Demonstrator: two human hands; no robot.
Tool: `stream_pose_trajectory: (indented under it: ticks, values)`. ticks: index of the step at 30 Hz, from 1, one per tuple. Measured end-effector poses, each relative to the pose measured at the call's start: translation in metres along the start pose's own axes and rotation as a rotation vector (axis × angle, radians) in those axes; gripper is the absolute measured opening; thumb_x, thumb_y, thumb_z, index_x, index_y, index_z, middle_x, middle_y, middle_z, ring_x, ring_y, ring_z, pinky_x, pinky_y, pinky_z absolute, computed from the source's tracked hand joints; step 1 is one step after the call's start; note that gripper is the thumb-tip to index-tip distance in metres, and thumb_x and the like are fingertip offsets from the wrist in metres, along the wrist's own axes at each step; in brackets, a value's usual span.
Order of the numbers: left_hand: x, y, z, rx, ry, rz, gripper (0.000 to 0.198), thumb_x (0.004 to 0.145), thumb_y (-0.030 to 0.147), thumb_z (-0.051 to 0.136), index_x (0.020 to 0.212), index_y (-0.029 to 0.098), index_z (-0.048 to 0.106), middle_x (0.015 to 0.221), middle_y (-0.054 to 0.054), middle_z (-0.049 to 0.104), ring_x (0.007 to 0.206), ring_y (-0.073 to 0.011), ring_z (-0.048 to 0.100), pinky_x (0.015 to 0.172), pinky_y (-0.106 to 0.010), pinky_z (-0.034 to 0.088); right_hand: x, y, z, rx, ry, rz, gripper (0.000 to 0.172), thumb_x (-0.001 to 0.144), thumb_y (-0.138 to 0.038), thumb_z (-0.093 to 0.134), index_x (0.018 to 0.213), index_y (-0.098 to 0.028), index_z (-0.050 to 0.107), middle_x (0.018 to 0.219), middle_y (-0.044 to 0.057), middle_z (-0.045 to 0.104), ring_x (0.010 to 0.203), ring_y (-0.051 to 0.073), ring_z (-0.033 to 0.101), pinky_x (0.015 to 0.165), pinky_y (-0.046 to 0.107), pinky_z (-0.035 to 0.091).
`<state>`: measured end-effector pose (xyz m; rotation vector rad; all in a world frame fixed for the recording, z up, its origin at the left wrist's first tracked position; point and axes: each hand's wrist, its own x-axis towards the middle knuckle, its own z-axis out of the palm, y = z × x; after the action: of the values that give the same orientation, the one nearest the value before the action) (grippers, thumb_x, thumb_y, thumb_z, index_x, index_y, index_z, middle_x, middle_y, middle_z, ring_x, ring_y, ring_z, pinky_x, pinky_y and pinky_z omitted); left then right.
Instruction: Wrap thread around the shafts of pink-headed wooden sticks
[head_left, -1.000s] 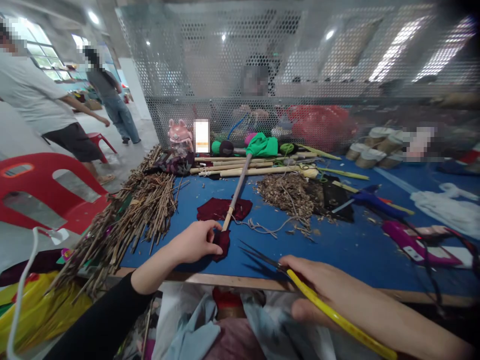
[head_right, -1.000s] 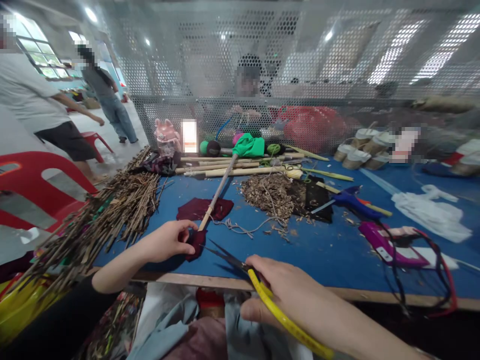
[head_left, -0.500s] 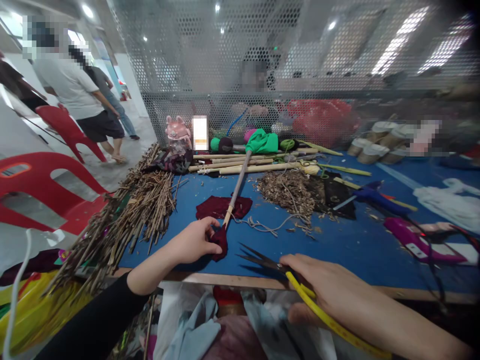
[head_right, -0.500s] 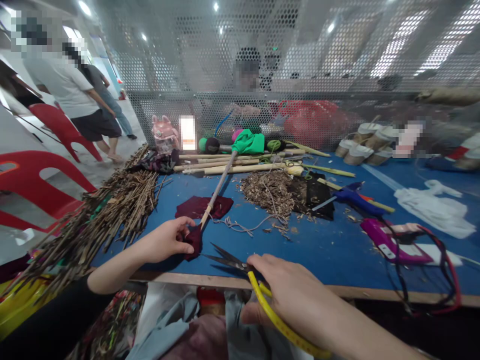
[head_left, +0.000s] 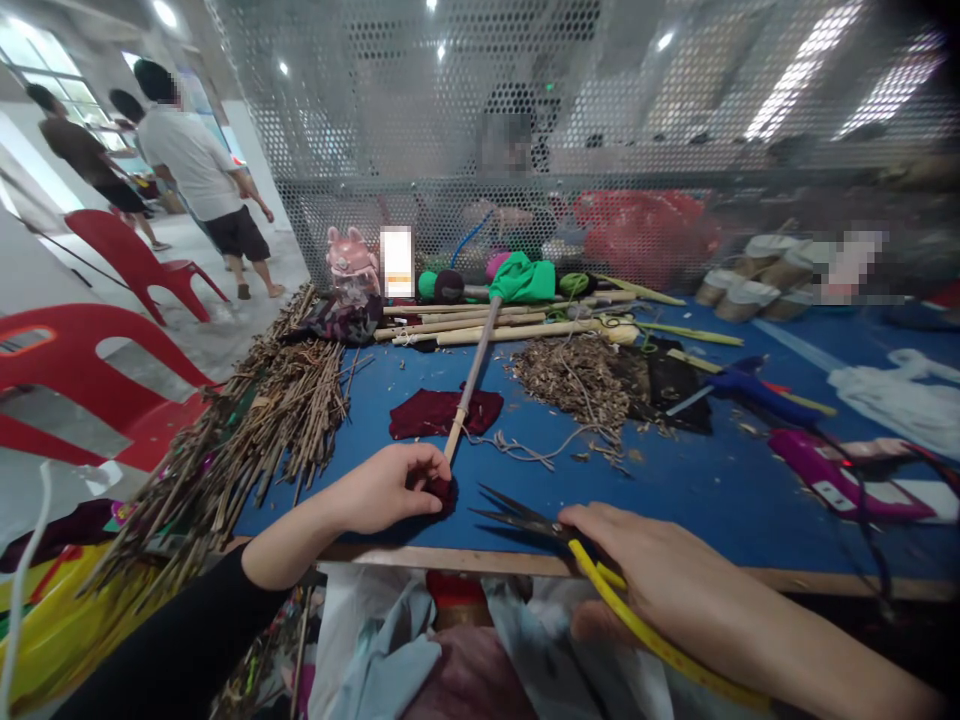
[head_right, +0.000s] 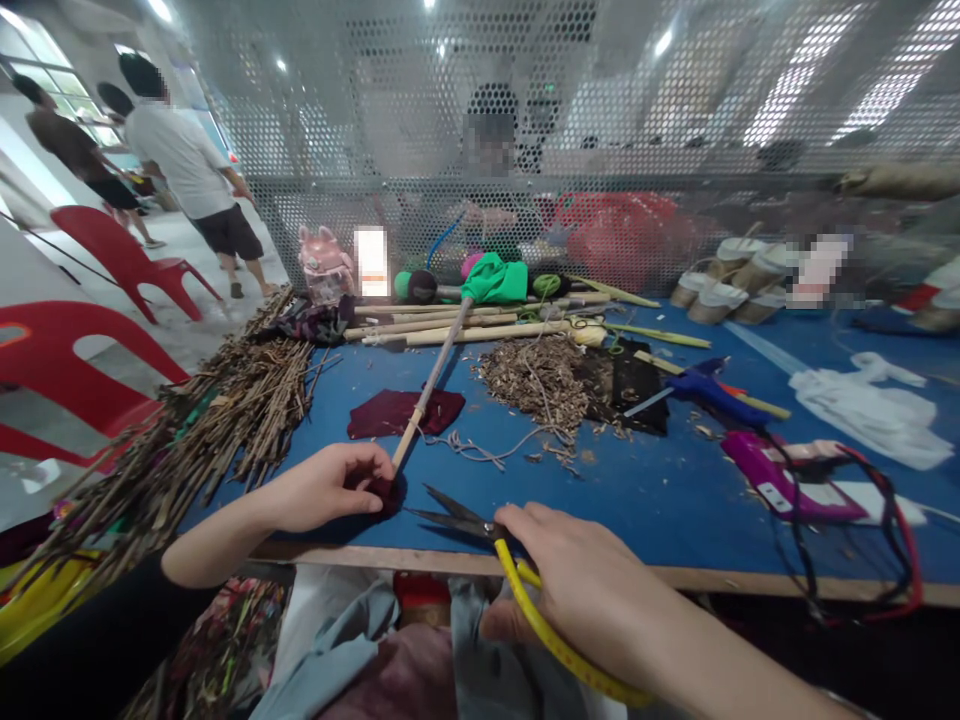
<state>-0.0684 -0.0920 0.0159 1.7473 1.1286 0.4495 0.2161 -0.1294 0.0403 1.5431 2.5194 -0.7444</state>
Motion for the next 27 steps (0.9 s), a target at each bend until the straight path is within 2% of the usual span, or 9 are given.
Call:
stream_pose_trajectory:
  ticks: [4, 6, 9, 11, 15, 21, 24, 27]
  values:
    - [-0.006, -0.007, 0.006, -0.097, 0.051, 0.019, 0.049, 0.066, 0.017, 0.061, 0.112, 0.021, 0.044, 0.071, 0.006, 0.049, 0.065, -0.0087, 0.048, 0.061, -0.019, 0.039, 0.000, 0.001, -0.001, 0.003, -0.006, 0.009, 0.071, 0.060, -0.064, 0.058, 0.118, -0.023, 0.051, 0.113, 0.012, 0.056, 0.096, 0.031, 0.054, 0.080, 0.040, 0.042]
    - [-0.010, -0.011, 0.010, -0.034, 0.098, -0.003, 0.053, 0.067, 0.018, 0.062, 0.116, 0.022, 0.044, 0.072, 0.005, 0.052, 0.066, -0.0097, 0.050, 0.063, -0.021, 0.040, 0.000, 0.001, -0.001, 0.005, -0.005, 0.018, 0.072, 0.058, -0.064, 0.058, 0.117, -0.023, 0.051, 0.112, 0.012, 0.056, 0.095, 0.031, 0.055, 0.079, 0.040, 0.042]
    - [-0.018, -0.014, 0.014, 0.120, 0.189, -0.013, 0.029, 0.070, 0.024, 0.061, 0.099, 0.022, 0.060, 0.076, 0.001, 0.058, 0.071, -0.0122, 0.053, 0.066, -0.022, 0.041, -0.002, 0.002, -0.001, 0.004, -0.004, 0.029, 0.072, 0.059, -0.065, 0.057, 0.117, -0.024, 0.051, 0.112, 0.012, 0.056, 0.096, 0.032, 0.054, 0.079, 0.041, 0.042]
    - [-0.024, -0.016, 0.015, 0.191, 0.263, 0.028, 0.014, 0.073, 0.026, 0.058, 0.084, 0.021, 0.066, 0.079, -0.002, 0.060, 0.075, -0.0133, 0.055, 0.070, -0.023, 0.041, -0.003, 0.003, -0.001, -0.001, -0.003, 0.031, 0.073, 0.059, -0.066, 0.057, 0.118, -0.024, 0.051, 0.113, 0.012, 0.056, 0.097, 0.032, 0.054, 0.080, 0.042, 0.042]
    - [-0.032, -0.016, 0.014, 0.178, 0.373, 0.088, 0.014, 0.077, 0.025, 0.054, 0.080, 0.020, 0.066, 0.090, -0.004, 0.062, 0.082, -0.0138, 0.056, 0.077, -0.023, 0.041, -0.002, 0.004, 0.000, -0.003, -0.003, 0.016, 0.072, 0.058, -0.064, 0.059, 0.117, -0.023, 0.053, 0.112, 0.012, 0.056, 0.096, 0.032, 0.054, 0.078, 0.042, 0.043]
    - [-0.020, -0.003, 0.013, 0.082, 0.308, 0.007, 0.018, 0.080, 0.028, 0.049, 0.081, 0.018, 0.064, 0.072, 0.000, 0.065, 0.066, -0.0115, 0.056, 0.067, -0.020, 0.042, 0.000, -0.011, -0.007, -0.016, -0.010, 0.029, 0.073, 0.052, -0.062, 0.064, 0.112, -0.023, 0.056, 0.111, 0.014, 0.057, 0.096, 0.035, 0.054, 0.077, 0.044, 0.044]
    - [-0.006, 0.004, 0.013, 0.100, 0.296, 0.059, 0.017, 0.078, 0.026, 0.050, 0.079, 0.018, 0.065, 0.076, 0.000, 0.066, 0.070, -0.0121, 0.057, 0.068, -0.020, 0.041, 0.000, -0.023, -0.015, -0.028, 0.009, 0.042, 0.064, 0.051, -0.051, 0.070, 0.108, -0.024, 0.059, 0.108, 0.013, 0.060, 0.094, 0.035, 0.056, 0.077, 0.044, 0.046]
    - [0.010, 0.005, 0.009, 0.138, 0.210, 0.105, 0.017, 0.076, 0.027, 0.053, 0.081, 0.018, 0.067, 0.079, 0.000, 0.067, 0.072, -0.0124, 0.057, 0.068, -0.020, 0.041, -0.003, -0.028, -0.018, -0.047, 0.044, 0.021, 0.055, 0.054, -0.035, 0.069, 0.107, -0.024, 0.060, 0.108, 0.012, 0.061, 0.094, 0.035, 0.057, 0.078, 0.043, 0.046]
